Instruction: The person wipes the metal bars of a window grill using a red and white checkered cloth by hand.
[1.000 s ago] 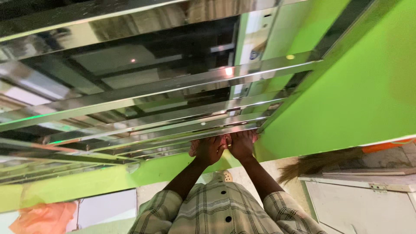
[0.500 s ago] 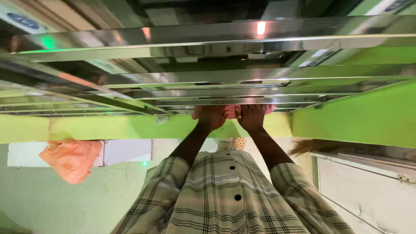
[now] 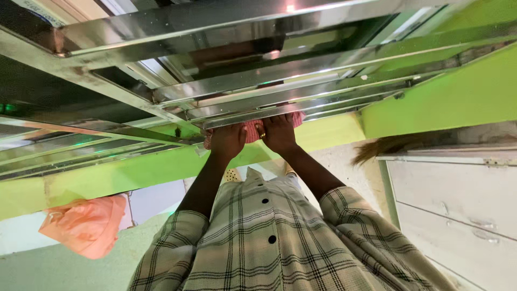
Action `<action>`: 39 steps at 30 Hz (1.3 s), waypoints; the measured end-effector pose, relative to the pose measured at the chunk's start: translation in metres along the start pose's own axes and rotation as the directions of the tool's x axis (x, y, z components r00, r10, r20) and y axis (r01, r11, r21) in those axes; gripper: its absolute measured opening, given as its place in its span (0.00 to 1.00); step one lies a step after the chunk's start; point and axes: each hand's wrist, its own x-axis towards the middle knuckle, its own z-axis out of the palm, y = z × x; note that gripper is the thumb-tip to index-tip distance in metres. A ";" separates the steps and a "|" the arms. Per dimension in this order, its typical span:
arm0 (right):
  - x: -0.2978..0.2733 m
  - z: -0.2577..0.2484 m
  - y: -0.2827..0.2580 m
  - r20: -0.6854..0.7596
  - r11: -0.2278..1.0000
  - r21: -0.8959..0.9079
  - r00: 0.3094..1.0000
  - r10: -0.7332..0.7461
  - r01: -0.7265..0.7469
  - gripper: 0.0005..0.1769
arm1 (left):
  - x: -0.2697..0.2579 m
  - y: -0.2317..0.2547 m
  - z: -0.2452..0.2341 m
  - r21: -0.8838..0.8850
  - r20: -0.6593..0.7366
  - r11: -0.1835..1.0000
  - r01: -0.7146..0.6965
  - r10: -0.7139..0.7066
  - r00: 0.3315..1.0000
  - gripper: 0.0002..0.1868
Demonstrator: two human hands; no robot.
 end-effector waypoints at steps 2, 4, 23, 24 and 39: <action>0.004 0.003 -0.007 0.032 0.999 0.037 0.999 0.029 -0.030 0.27 | 0.005 0.001 -0.003 0.104 -0.048 0.994 -0.044 0.049 0.998 0.15; 0.007 0.015 -0.017 0.015 0.997 0.069 1.000 0.023 -0.023 0.27 | 0.006 0.005 -0.004 0.091 -0.035 0.996 -0.010 0.013 0.999 0.14; -0.038 -0.025 0.132 0.018 0.994 0.050 0.995 -0.095 0.094 0.24 | 0.079 0.120 0.090 0.170 -0.017 0.981 0.096 -0.095 0.995 0.23; -0.040 -0.031 0.143 0.007 0.996 0.041 0.996 -0.085 0.085 0.24 | 0.084 0.126 0.099 0.156 0.008 0.983 0.099 -0.102 0.995 0.23; -0.069 -0.078 0.248 -0.026 0.991 0.129 0.999 -0.022 0.025 0.28 | 0.132 0.207 0.165 0.151 0.035 0.988 -0.027 0.022 0.999 0.21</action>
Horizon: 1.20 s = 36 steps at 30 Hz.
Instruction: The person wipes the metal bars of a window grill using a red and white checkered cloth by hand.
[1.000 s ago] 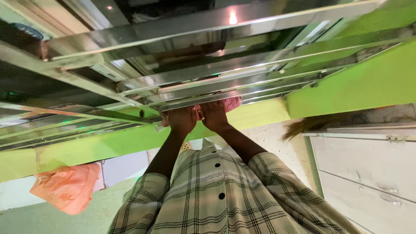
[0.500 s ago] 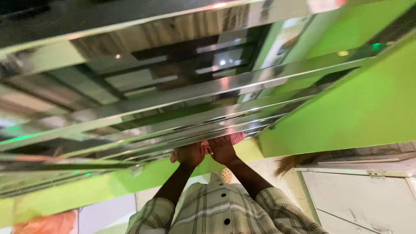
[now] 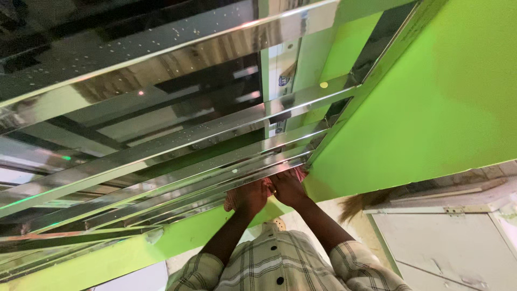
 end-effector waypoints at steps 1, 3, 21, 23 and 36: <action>0.001 0.000 0.001 0.113 0.994 0.061 0.990 0.080 -0.087 0.24 | -0.001 0.001 -0.002 -0.015 0.021 1.000 0.005 -0.005 1.000 0.22; 0.005 -0.001 0.006 0.224 0.978 0.109 0.963 0.149 -0.176 0.20 | -0.002 0.002 -0.006 -0.048 0.067 0.999 0.010 -0.007 0.998 0.25; 0.036 0.050 -0.083 -0.245 0.978 -0.205 0.965 -0.097 0.046 0.20 | -0.046 -0.095 -0.060 0.024 -0.005 0.992 -0.126 0.126 0.992 0.34; 0.044 0.063 -0.109 -0.081 0.993 -0.105 0.996 0.036 -0.044 0.16 | -0.059 -0.117 -0.078 -0.065 0.144 0.998 0.000 0.010 0.990 0.24; 0.088 0.119 -0.221 0.066 0.977 -0.191 0.991 0.112 -0.098 0.22 | -0.116 -0.217 -0.125 -0.174 -0.047 0.985 0.012 -0.021 0.999 0.19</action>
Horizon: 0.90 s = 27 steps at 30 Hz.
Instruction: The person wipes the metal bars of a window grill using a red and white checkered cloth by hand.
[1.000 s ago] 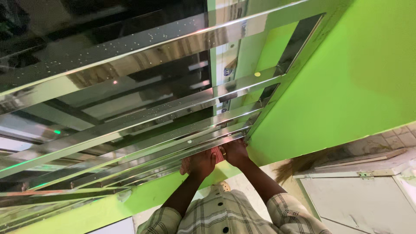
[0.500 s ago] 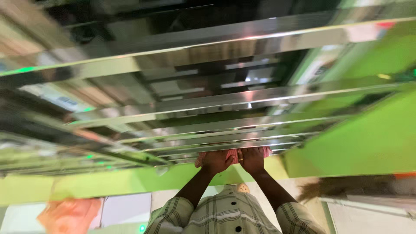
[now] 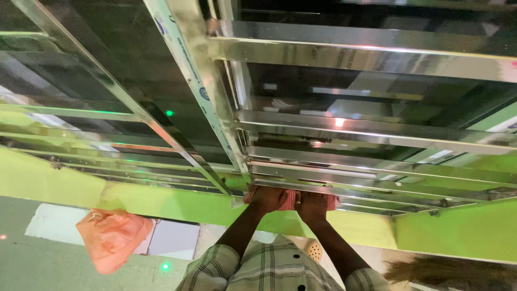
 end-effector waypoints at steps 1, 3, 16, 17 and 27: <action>-0.001 -0.003 0.000 -0.010 0.999 0.011 0.999 -0.038 0.038 0.21 | 0.000 -0.002 0.003 0.006 -0.029 1.000 -0.015 0.015 0.999 0.19; -0.003 -0.004 -0.003 -0.024 0.998 0.019 0.998 -0.064 0.064 0.19 | -0.005 -0.004 0.008 0.011 -0.051 0.999 -0.040 0.041 0.998 0.19; -0.020 -0.008 0.046 -0.042 0.979 0.103 0.984 -0.172 0.176 0.26 | 0.034 0.057 0.004 0.230 0.112 0.970 0.080 -0.109 0.988 0.19; -0.022 -0.013 0.058 -0.112 0.973 0.091 0.973 -0.201 0.212 0.26 | 0.041 0.068 0.007 0.235 0.104 0.968 0.086 -0.113 0.988 0.20; -0.051 -0.066 0.183 0.056 0.977 0.207 0.997 -0.058 0.045 0.28 | 0.097 0.153 0.099 0.107 0.005 0.994 -0.026 0.026 1.000 0.22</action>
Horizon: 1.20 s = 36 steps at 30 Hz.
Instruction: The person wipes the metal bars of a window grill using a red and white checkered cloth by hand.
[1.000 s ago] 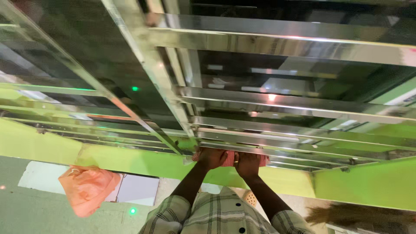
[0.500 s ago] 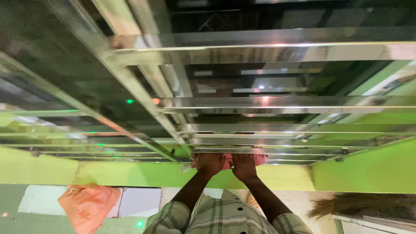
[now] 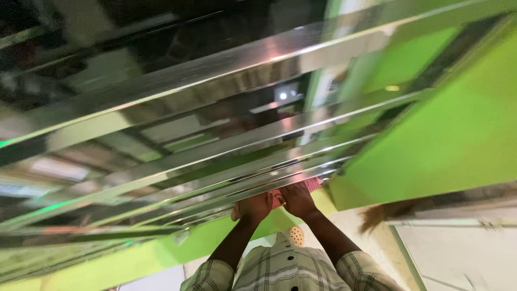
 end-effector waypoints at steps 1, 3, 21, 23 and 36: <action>-0.004 -0.003 0.013 0.014 0.999 -0.038 1.000 -0.012 0.013 0.28 | 0.002 0.008 0.008 0.018 -0.004 1.000 0.012 -0.012 1.000 0.21; -0.013 -0.007 0.037 0.024 0.997 -0.080 1.000 0.004 -0.002 0.28 | 0.009 0.022 0.029 0.024 0.007 1.000 0.003 -0.003 1.000 0.20; -0.023 -0.034 0.066 -0.073 0.994 0.010 0.991 0.110 -0.109 0.27 | 0.010 0.052 0.063 0.011 0.051 1.000 0.010 -0.011 0.999 0.32; -0.023 -0.025 0.066 0.017 0.985 -0.053 0.986 0.164 -0.163 0.27 | 0.010 0.047 0.064 -0.006 0.057 0.999 -0.053 0.053 0.997 0.30; 0.021 -0.009 0.002 -0.208 0.984 -0.160 0.971 -0.116 0.083 0.27 | -0.007 -0.012 0.012 0.093 0.113 0.989 0.115 -0.126 0.986 0.28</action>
